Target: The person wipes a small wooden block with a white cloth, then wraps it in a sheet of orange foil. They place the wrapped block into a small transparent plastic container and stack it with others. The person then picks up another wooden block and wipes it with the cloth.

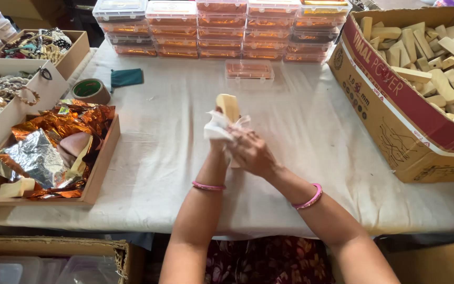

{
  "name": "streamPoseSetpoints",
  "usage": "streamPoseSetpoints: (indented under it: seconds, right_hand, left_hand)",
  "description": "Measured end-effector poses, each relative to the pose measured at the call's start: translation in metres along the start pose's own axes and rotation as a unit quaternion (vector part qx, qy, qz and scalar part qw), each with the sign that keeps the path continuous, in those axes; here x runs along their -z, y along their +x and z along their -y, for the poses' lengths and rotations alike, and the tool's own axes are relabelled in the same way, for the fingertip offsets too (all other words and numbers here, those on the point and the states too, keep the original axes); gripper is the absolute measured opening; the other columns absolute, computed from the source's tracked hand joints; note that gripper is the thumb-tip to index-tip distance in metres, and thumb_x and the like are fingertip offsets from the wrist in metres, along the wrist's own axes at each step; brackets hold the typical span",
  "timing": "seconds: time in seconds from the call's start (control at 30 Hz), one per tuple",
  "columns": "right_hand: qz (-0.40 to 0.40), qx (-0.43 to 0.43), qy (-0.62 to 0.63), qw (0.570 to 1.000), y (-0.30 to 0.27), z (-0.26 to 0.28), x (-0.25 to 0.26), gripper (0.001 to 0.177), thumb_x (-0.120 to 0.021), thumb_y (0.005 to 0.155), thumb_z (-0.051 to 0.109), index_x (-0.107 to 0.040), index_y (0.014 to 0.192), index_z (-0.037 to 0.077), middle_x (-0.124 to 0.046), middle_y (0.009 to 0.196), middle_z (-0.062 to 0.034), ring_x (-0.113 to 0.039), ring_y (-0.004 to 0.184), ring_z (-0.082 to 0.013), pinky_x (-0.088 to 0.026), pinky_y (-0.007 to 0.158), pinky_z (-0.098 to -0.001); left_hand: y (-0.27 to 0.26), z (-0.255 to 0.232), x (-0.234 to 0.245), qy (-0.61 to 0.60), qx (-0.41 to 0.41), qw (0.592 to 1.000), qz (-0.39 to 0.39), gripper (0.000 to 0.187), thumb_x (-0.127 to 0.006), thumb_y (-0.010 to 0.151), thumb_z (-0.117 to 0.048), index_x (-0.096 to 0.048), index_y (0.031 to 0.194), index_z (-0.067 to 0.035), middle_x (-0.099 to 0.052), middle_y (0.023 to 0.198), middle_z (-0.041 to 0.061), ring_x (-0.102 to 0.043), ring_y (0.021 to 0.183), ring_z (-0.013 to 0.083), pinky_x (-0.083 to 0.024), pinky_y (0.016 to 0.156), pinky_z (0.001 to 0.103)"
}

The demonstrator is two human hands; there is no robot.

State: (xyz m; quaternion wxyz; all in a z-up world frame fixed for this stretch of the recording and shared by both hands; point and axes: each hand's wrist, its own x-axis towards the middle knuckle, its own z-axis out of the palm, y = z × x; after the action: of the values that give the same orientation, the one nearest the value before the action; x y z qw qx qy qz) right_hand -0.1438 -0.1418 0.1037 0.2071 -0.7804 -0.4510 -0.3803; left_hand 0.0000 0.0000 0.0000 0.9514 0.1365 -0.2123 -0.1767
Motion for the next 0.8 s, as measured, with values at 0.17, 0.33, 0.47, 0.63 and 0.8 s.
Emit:
streamPoseSetpoints:
  seconds: [0.17,0.33,0.47,0.63,0.8]
  right_hand:
    - [0.003,0.024,-0.033,0.999,0.03,0.014,0.028,0.033,-0.064,0.094,0.017,-0.069,0.123,0.003,-0.053,0.149,-0.0178,-0.042,0.147,-0.0327,-0.034,0.12,-0.0513]
    - [-0.11,-0.129,-0.107,0.98,0.009,-0.037,0.034,0.058,-0.059,0.1,0.025,-0.049,0.148,-0.007,-0.033,0.16,-0.03,-0.026,0.15,-0.0456,-0.019,0.121,-0.057]
    - [-0.232,-0.254,-0.021,0.939,-0.007,-0.067,0.033,0.045,-0.046,0.114,0.018,-0.043,0.157,0.006,-0.026,0.171,-0.0222,-0.028,0.16,-0.039,-0.029,0.129,-0.0482]
    - [-0.186,-0.215,0.0,0.959,0.012,-0.035,0.028,0.05,-0.049,0.111,0.02,-0.04,0.158,0.004,-0.024,0.169,-0.0243,-0.027,0.157,-0.0421,-0.03,0.127,-0.0489]
    - [0.001,-0.155,0.073,0.985,0.007,-0.013,0.003,0.057,-0.066,0.101,0.017,-0.049,0.153,0.003,-0.036,0.164,-0.0251,-0.039,0.151,-0.0397,-0.041,0.118,-0.044]
  left_hand:
    - [-0.01,0.01,-0.049,0.037,-0.011,0.999,-0.006,0.049,-0.055,0.095,-0.04,-0.064,0.123,-0.002,-0.072,0.11,0.013,-0.073,0.098,0.0251,-0.061,0.086,0.037]
    - [-0.015,0.048,-0.099,0.165,0.032,0.984,-0.061,0.035,-0.056,0.108,-0.02,-0.059,0.139,-0.004,-0.069,0.122,0.012,-0.07,0.102,0.0224,-0.06,0.088,0.037]
    - [-0.028,0.044,-0.134,0.341,0.099,0.931,-0.084,0.04,-0.051,0.108,-0.019,-0.057,0.144,-0.004,-0.07,0.124,0.009,-0.07,0.104,0.0168,-0.06,0.086,0.033]
    - [-0.014,0.044,-0.105,0.272,0.036,0.953,-0.127,0.041,-0.054,0.107,-0.017,-0.056,0.146,-0.004,-0.068,0.123,0.009,-0.068,0.104,0.0199,-0.058,0.087,0.037]
    - [-0.002,0.022,-0.061,0.195,-0.193,0.933,-0.232,0.05,-0.052,0.104,-0.015,-0.043,0.154,-0.014,-0.058,0.137,0.009,-0.061,0.12,0.0216,-0.055,0.099,0.037]
